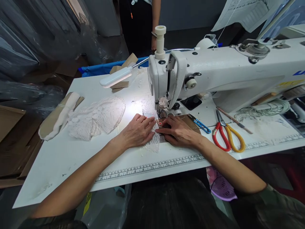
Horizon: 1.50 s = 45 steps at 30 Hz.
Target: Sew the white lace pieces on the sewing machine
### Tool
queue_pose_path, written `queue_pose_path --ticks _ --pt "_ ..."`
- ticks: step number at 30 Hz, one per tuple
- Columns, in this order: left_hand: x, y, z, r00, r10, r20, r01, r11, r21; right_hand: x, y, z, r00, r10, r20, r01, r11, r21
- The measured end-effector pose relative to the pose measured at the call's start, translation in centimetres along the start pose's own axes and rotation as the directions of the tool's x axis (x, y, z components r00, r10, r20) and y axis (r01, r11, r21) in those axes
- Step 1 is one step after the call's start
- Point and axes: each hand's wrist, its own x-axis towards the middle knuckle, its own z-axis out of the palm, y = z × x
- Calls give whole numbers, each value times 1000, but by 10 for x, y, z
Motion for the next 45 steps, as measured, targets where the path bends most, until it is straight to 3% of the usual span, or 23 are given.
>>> queue_pose_path --ticks 8,16,28,36,45 --pt "0 8 1 997 -69 -19 68 997 -34 0 0 1 1000 -13 -10 13 1000 -3" --pt "18 1 0 999 -42 -15 42 999 -22 -3 8 3 993 88 -77 -86 996 24" --pt "10 0 13 990 -91 -107 84 994 -66 -3 8 3 993 99 -68 -96 994 48" --pt "9 -4 11 996 -41 -75 43 999 17 -1 4 1 993 102 -58 -103 994 -17" --pt "11 0 15 991 -59 -124 59 998 2 -2 7 3 991 101 -90 -97 994 49"
